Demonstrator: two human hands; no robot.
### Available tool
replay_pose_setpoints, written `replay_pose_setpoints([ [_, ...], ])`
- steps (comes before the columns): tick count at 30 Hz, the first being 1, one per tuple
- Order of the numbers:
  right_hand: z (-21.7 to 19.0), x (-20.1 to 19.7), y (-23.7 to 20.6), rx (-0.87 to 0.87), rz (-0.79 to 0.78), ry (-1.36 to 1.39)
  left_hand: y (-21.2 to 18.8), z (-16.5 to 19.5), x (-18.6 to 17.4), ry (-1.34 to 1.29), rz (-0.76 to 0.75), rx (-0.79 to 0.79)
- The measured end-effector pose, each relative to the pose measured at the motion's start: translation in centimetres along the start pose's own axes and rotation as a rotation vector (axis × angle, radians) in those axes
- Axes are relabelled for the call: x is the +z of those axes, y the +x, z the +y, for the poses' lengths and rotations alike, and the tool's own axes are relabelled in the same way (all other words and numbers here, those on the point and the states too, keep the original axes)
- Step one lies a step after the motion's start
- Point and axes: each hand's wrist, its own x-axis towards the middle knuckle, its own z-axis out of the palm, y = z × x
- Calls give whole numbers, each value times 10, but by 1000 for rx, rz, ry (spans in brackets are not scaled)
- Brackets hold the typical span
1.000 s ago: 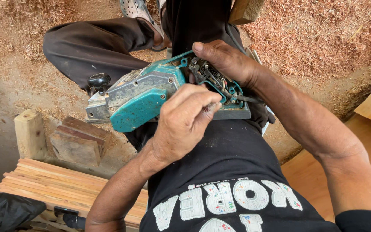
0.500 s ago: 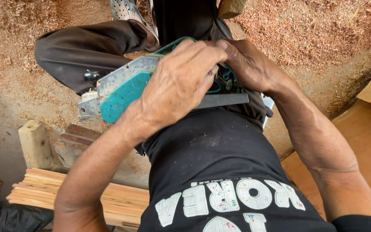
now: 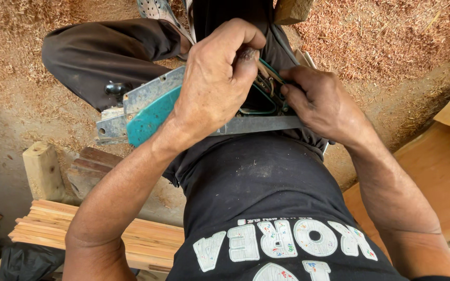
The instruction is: The person holds a teal electric planer on their lap and uses a small wooden stick to clean and adjust internal components. They repeatedly probe the mechanism, remove debris, and manipulate parts within the open housing.
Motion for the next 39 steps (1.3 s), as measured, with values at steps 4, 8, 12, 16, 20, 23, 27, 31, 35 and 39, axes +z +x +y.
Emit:
replay_pose_setpoints([
  [4,-7,9,-8,-41,130,76,-7,12,-3,-32,-6,-83],
  [8,-12,30,-28,-286,393,-124,-9,10,0,-30,-11,-64],
  [12,-13,46,-34,-208,418,-180,-8,4,1,-25,-15,-34],
  [16,-14,55,-34,-238,423,-201,-6,-1,-2,-19,-31,-53],
  [20,-13,59,-32,-206,357,-226,-6,-4,-6,-22,-42,-64],
  [23,-14,61,-30,-188,344,-221,-3,-6,-8,-10,-43,-60],
  [27,-15,62,-27,-168,329,-199,-3,-6,-10,-5,-60,-67],
  [31,-16,63,-26,-169,318,-208,-3,-8,-10,2,-91,-100],
  [35,-15,63,-25,-169,296,-211,-3,-9,-12,7,-93,-95],
  [39,-15,63,-25,-188,315,-231,-3,-9,-11,7,-73,-88],
])
